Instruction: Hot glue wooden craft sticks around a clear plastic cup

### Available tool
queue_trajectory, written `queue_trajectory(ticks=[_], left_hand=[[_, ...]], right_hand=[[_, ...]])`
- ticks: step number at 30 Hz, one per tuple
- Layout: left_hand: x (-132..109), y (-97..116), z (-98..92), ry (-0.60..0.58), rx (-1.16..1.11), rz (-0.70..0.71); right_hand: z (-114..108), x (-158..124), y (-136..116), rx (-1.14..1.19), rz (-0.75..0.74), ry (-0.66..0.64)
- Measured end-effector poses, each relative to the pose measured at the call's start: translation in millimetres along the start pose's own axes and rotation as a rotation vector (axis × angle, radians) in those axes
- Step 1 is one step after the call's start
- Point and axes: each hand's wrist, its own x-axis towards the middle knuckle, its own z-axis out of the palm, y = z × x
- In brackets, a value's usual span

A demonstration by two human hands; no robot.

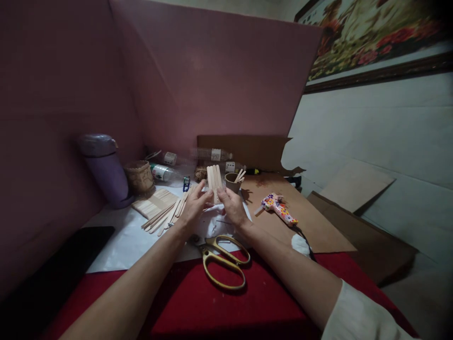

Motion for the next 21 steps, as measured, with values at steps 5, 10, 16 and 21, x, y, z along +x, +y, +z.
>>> queue_trajectory(ticks=[5,10,16,21], left_hand=[[0.2,-0.4,-0.1,0.0,-0.002,-0.01],[-0.7,0.9,0.7,0.003,0.009,-0.002],[-4.5,5.2,3.6,-0.001,-0.014,-0.037],[-5.4,5.8,4.3,-0.05,0.017,-0.028]], right_hand=[[-0.8,0.1,-0.7,0.032,0.026,0.007],[-0.8,1.4,2.2,0.005,0.009,-0.001],[-1.3,1.2,1.1,-0.023,0.008,-0.004],[-1.3,2.2,1.6,-0.053,-0.027,0.018]])
